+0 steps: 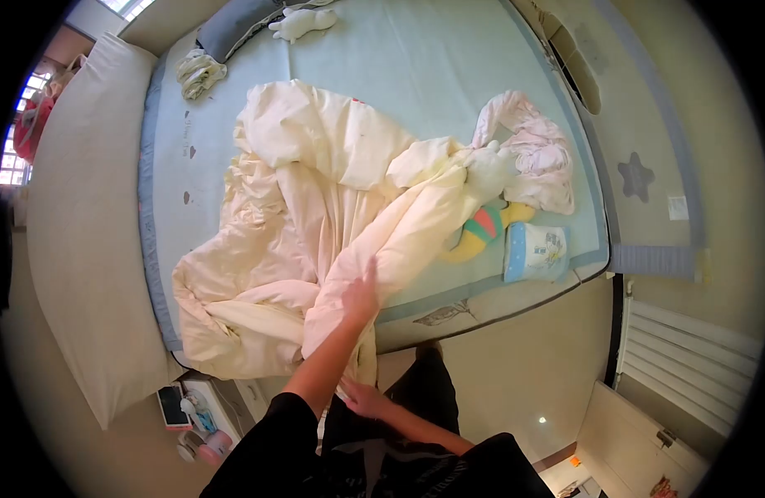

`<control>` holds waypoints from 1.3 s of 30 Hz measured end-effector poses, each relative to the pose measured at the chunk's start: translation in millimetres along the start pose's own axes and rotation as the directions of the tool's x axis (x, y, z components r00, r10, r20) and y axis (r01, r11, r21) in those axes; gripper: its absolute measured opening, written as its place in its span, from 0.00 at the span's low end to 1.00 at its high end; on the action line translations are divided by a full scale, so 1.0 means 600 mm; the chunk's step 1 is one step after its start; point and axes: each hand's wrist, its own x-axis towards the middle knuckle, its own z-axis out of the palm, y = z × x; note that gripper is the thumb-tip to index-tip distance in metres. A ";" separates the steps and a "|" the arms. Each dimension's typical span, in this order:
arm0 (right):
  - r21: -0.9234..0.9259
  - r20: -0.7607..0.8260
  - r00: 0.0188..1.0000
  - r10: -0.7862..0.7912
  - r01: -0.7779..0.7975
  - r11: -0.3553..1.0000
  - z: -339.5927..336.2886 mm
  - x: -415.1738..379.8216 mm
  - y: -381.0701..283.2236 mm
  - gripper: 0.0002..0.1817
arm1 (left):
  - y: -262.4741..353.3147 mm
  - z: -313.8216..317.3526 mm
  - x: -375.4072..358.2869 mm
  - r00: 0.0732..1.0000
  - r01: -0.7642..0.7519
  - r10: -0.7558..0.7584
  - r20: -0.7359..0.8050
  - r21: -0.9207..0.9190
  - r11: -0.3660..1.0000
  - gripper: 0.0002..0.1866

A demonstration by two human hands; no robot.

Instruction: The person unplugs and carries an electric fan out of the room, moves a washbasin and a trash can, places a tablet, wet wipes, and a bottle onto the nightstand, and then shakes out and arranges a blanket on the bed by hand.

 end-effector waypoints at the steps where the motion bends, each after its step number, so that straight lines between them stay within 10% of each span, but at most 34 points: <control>1: -0.052 0.040 0.999 -0.022 0.024 0.998 -0.042 0.015 0.012 0.27 | -0.016 0.015 0.021 0.991 0.068 -0.060 0.119 -0.064 0.996 0.44; 4: -0.190 -0.192 0.981 0.005 -0.042 0.981 -0.226 0.064 0.065 0.23 | -0.027 0.031 0.036 0.999 -0.012 0.015 0.046 -0.066 0.998 0.31; 8: -0.356 -0.655 0.735 -0.174 -0.097 0.929 -0.510 0.131 0.159 0.21 | -0.024 0.013 0.024 0.986 -0.059 0.138 0.095 -0.572 0.818 0.20; 11: -0.522 -0.731 0.571 -0.374 -0.115 0.845 -0.709 0.198 0.152 0.29 | -0.022 -0.020 -0.013 0.945 -0.099 0.294 0.144 -0.732 0.675 0.19; 14: -0.740 -0.525 0.691 -0.497 -0.082 0.668 -0.814 0.281 0.098 0.35 | 0.020 -0.133 -0.078 0.884 0.056 0.252 0.394 -0.624 0.779 0.20; 20: -0.848 0.104 0.930 -0.352 0.268 0.457 -0.787 0.405 0.081 0.35 | -0.042 -0.142 -0.159 0.772 -0.004 0.506 0.385 -0.793 0.609 0.14; 24: -0.221 0.071 0.997 -0.020 0.035 0.975 -0.660 0.407 0.167 0.29 | -0.062 -0.157 -0.192 0.722 0.018 0.569 0.393 -0.834 0.552 0.13; 27: 0.291 0.042 0.982 0.184 -0.188 0.938 -0.562 0.394 0.232 0.24 | -0.060 -0.162 -0.215 0.723 0.043 0.574 0.384 -0.855 0.517 0.12; 32: 0.586 0.086 0.939 0.333 -0.318 0.745 -0.540 0.295 0.136 0.26 | -0.065 -0.168 -0.248 0.743 0.017 0.554 0.377 -0.837 0.547 0.12; 36: 0.645 -0.287 0.895 0.341 -0.082 0.760 -0.561 0.196 0.119 0.21 | -0.104 -0.164 -0.286 0.839 -0.062 0.460 0.290 -0.789 0.611 0.12; 39: -0.160 -0.479 0.876 -0.062 -0.018 0.987 -0.662 0.087 0.149 0.15 | -0.144 -0.150 -0.300 0.912 -0.101 0.318 0.258 -0.610 0.786 0.14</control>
